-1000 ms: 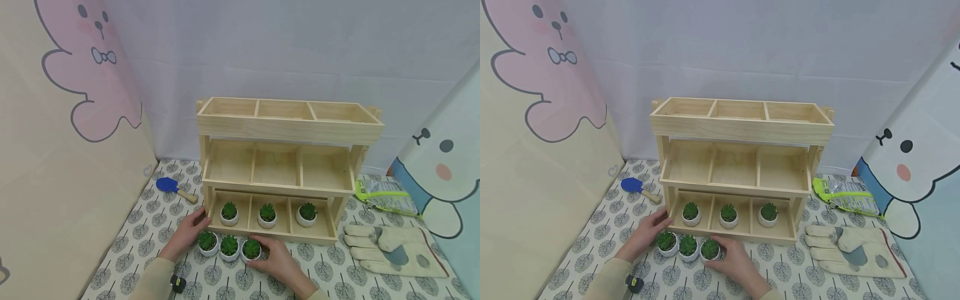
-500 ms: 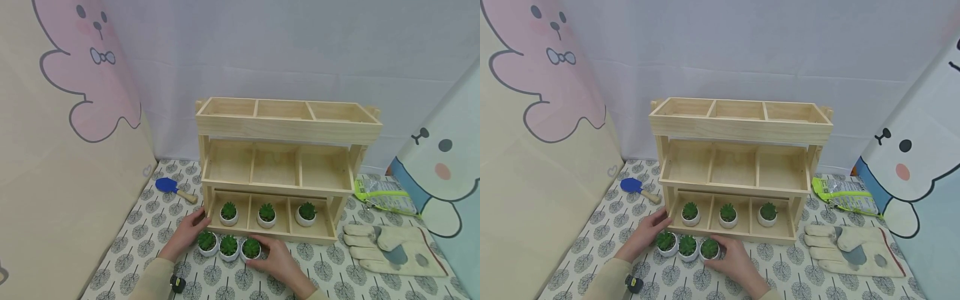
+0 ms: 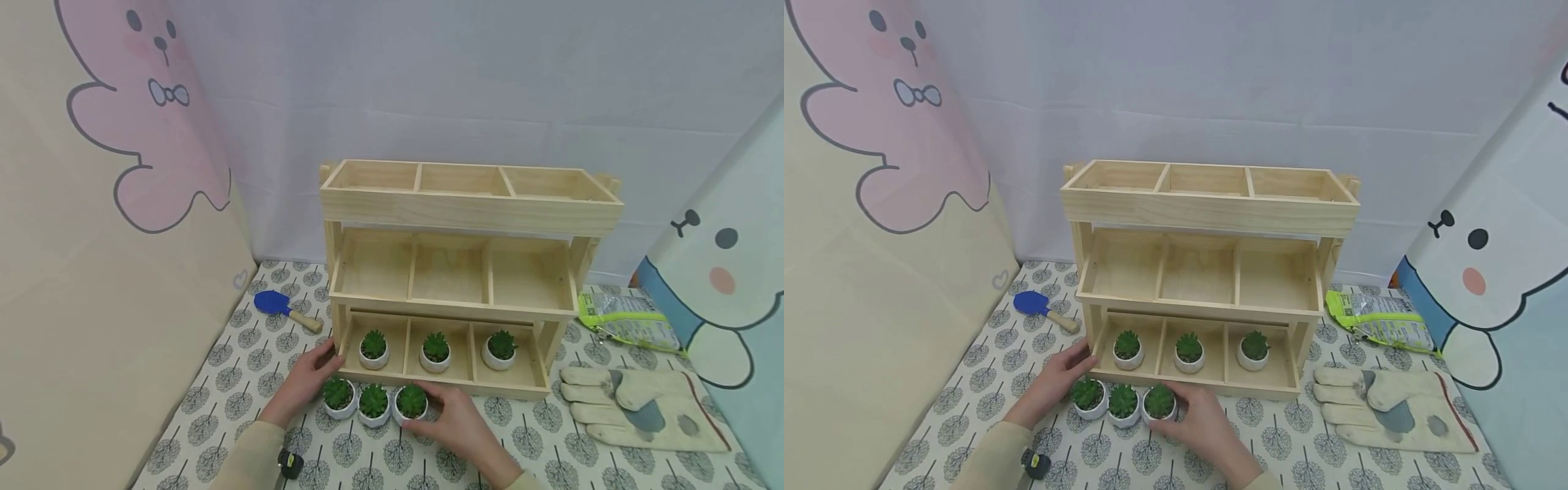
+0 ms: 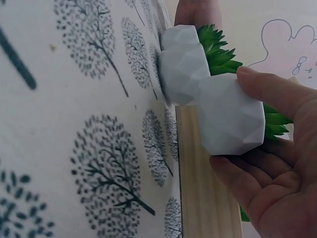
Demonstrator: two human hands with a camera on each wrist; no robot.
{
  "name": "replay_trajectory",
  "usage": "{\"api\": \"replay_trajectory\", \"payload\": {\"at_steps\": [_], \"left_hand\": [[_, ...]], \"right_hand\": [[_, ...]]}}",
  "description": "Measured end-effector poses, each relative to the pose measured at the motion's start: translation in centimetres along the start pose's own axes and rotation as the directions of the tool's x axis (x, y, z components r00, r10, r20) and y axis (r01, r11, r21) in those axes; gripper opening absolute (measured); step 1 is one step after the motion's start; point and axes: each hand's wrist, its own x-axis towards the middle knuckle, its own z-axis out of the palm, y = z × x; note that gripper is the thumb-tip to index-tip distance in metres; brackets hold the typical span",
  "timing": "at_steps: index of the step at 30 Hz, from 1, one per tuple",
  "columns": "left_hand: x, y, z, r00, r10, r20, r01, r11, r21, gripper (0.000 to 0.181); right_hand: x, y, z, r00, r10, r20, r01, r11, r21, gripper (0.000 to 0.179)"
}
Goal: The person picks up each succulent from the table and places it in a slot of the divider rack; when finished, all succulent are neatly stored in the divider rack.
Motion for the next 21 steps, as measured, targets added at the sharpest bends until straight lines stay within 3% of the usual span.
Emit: {"api": "replay_trajectory", "payload": {"at_steps": [21], "left_hand": [[0.0,0.0,0.0,1.0,-0.012,0.019,0.012,1.0,-0.019,0.068]], "right_hand": [[1.5,-3.4,-3.0,0.995,-0.095,0.038,0.092,0.993,0.068,0.071]]}}
